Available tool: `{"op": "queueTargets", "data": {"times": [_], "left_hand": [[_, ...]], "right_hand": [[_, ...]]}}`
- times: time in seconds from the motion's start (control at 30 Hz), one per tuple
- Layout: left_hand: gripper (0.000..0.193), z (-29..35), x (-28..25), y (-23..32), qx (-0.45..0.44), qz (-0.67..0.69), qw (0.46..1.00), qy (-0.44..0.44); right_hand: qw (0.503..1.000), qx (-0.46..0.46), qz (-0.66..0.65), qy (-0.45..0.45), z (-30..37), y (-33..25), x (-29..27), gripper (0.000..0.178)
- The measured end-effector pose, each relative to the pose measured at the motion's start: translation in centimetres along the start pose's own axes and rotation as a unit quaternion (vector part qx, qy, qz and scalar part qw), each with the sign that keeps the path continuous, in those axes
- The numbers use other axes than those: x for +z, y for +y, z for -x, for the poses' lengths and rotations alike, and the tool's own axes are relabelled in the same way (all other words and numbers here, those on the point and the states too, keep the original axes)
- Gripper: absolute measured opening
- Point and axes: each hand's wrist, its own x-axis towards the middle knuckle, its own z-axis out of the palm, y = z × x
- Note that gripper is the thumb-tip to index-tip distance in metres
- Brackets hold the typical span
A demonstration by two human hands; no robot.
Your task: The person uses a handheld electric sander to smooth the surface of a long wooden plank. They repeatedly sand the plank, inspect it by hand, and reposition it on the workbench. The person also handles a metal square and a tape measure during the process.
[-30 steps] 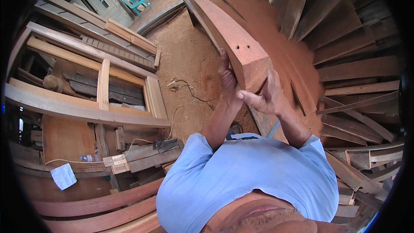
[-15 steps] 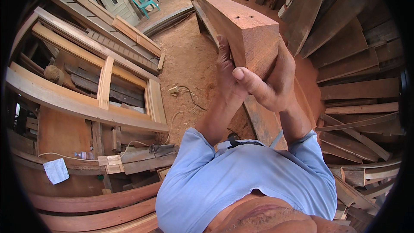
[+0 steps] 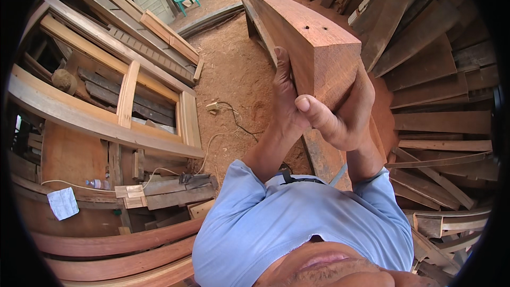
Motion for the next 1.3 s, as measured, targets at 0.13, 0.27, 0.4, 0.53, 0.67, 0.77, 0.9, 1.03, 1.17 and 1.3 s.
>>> {"op": "queueTargets", "data": {"times": [0.13,0.27,0.4,0.53,0.67,0.77,0.9,1.03,1.17,1.3], "left_hand": [[0.068,0.4,-0.3,0.5,-0.005,-0.004,1.000,-0.029],[0.068,0.6,-0.5,0.6,0.006,-0.016,1.000,-0.022],[0.069,0.2,-0.9,0.8,-0.010,0.009,1.000,-0.027],[0.069,0.0,-0.6,0.5,-0.016,0.012,1.000,-0.014],[0.069,0.7,-0.7,0.4,0.000,-0.033,0.999,-0.004],[0.069,0.6,-1.0,0.2,0.006,-0.026,1.000,-0.003],[0.069,0.6,-1.2,0.0,0.015,-0.040,0.999,-0.009],[0.069,1.2,-1.4,0.0,0.005,-0.027,1.000,-0.014],[0.068,1.4,-0.8,-0.4,-0.009,-0.005,1.000,0.004],[0.068,0.9,-2.2,0.4,-0.020,-0.072,0.997,0.024]], "right_hand": [[1.000,0.000,-0.018,0.005,0.0,0.1,0.5,0.085],[1.000,0.004,-0.025,-0.001,-0.1,-0.1,0.8,0.087],[0.999,0.011,-0.037,0.003,-0.2,-0.3,1.0,0.087],[0.999,0.016,-0.044,-0.001,-0.2,-0.1,0.6,0.089],[0.999,0.035,-0.039,-0.006,0.2,0.0,0.5,0.092],[0.998,0.047,-0.037,-0.006,0.5,0.0,0.6,0.096],[0.999,0.031,-0.014,-0.008,1.0,0.5,0.4,0.100],[0.999,0.042,-0.010,-0.009,1.8,0.6,0.4,0.101],[0.996,0.072,-0.032,0.038,2.9,0.7,1.0,0.096],[0.992,0.083,-0.032,0.092,4.0,1.8,1.5,0.086]]}}
